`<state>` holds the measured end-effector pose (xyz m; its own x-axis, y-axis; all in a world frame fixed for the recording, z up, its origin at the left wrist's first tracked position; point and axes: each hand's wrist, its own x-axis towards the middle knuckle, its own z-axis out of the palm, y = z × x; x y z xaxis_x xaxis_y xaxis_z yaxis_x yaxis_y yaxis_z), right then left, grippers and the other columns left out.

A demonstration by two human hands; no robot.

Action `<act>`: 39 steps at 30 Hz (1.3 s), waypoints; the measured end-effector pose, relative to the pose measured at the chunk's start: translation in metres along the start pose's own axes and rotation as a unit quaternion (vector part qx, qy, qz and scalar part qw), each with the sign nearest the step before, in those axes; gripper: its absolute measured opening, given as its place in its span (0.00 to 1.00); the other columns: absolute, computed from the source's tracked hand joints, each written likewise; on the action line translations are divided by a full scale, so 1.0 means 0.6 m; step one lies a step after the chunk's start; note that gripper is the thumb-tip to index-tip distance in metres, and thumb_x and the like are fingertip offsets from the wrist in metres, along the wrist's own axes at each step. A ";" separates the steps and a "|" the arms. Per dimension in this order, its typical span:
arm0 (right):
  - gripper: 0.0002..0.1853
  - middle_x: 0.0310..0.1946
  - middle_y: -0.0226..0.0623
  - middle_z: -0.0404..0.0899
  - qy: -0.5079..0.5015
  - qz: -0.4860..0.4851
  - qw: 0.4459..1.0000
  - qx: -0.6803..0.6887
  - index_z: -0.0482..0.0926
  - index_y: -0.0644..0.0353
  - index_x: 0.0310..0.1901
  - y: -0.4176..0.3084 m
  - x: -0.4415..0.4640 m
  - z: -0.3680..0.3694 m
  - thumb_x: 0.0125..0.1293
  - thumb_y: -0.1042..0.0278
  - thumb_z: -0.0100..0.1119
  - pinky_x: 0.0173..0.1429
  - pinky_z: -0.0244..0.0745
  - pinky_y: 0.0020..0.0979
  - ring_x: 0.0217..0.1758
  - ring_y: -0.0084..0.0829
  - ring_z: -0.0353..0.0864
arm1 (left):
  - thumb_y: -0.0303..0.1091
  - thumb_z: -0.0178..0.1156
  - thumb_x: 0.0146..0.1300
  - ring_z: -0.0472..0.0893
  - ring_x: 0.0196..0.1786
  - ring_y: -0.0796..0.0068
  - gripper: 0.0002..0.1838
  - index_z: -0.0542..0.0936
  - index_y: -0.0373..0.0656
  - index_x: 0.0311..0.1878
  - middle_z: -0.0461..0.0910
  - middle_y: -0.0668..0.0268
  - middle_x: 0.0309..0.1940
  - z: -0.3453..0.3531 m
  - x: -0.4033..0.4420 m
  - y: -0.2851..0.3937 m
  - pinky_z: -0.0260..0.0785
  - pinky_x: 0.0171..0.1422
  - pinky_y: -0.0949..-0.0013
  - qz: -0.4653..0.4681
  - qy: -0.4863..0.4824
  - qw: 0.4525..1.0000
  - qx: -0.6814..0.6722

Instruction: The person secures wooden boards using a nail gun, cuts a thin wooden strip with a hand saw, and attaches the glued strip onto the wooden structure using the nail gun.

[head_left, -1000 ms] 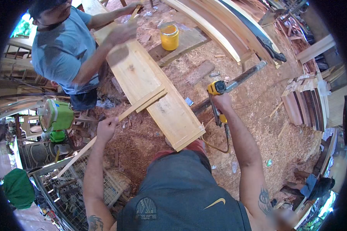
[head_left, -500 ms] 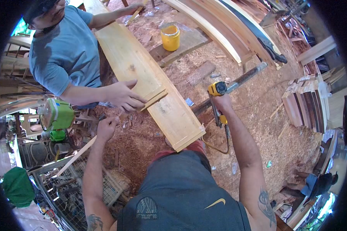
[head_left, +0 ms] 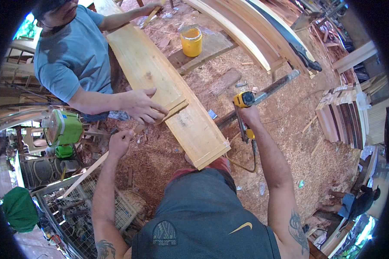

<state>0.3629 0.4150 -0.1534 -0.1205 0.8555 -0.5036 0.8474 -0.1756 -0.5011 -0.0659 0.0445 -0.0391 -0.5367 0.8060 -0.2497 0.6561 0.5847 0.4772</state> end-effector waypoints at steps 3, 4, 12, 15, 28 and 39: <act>0.24 0.47 0.53 0.88 -0.001 0.002 1.000 0.018 0.88 0.57 0.50 0.002 0.003 0.001 0.61 0.46 0.68 0.59 0.80 0.45 0.56 0.52 0.87 | 0.53 0.58 0.74 0.86 0.38 0.46 0.22 0.88 0.43 0.43 0.85 0.50 0.31 -0.002 0.001 0.002 0.75 0.44 0.53 0.004 0.000 1.000 0.011; 0.23 0.47 0.54 0.88 -0.002 0.004 1.000 0.026 0.88 0.58 0.50 0.000 0.001 0.000 0.61 0.48 0.68 0.59 0.81 0.45 0.55 0.52 0.87 | 0.54 0.58 0.74 0.85 0.38 0.46 0.22 0.88 0.43 0.42 0.85 0.50 0.31 -0.005 0.001 0.003 0.75 0.44 0.53 0.005 0.000 1.000 0.014; 0.19 0.38 0.42 0.89 -0.059 -0.065 0.992 0.094 0.87 0.62 0.47 -0.077 -0.133 -0.104 0.58 0.59 0.71 0.50 0.82 0.36 0.47 0.37 0.90 | 0.55 0.58 0.73 0.86 0.42 0.46 0.21 0.89 0.47 0.41 0.86 0.50 0.35 -0.014 0.001 0.017 0.76 0.49 0.50 -0.017 -0.012 1.000 0.004; 0.20 0.41 0.41 0.90 -0.019 -0.252 0.960 0.123 0.86 0.62 0.51 -0.123 -0.191 -0.112 0.57 0.65 0.72 0.52 0.84 0.36 0.47 0.36 0.91 | 0.56 0.57 0.73 0.86 0.45 0.46 0.22 0.90 0.50 0.43 0.87 0.51 0.38 -0.010 0.006 0.009 0.76 0.52 0.48 -0.021 -0.030 0.999 0.025; 0.20 0.41 0.48 0.90 -0.060 -0.435 0.898 -0.038 0.87 0.61 0.50 -0.288 -0.245 -0.073 0.54 0.69 0.72 0.51 0.86 0.40 0.47 0.43 0.92 | 0.58 0.56 0.73 0.85 0.42 0.45 0.23 0.89 0.50 0.39 0.86 0.52 0.35 -0.012 0.006 0.006 0.76 0.49 0.46 -0.013 -0.026 0.999 0.025; 0.18 0.38 0.48 0.90 -0.089 -0.418 0.898 -0.103 0.87 0.62 0.47 -0.314 -0.252 -0.066 0.54 0.67 0.72 0.49 0.87 0.38 0.44 0.41 0.92 | 0.59 0.55 0.74 0.85 0.46 0.46 0.24 0.88 0.50 0.43 0.86 0.52 0.37 -0.017 0.002 0.015 0.76 0.52 0.45 -0.039 -0.041 0.998 0.014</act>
<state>0.2422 0.3379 0.0453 -0.8247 0.5513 -0.1263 0.4979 0.6016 -0.6246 -0.0664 0.0499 -0.0264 -0.5426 0.7621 -0.3534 0.6288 0.6474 0.4307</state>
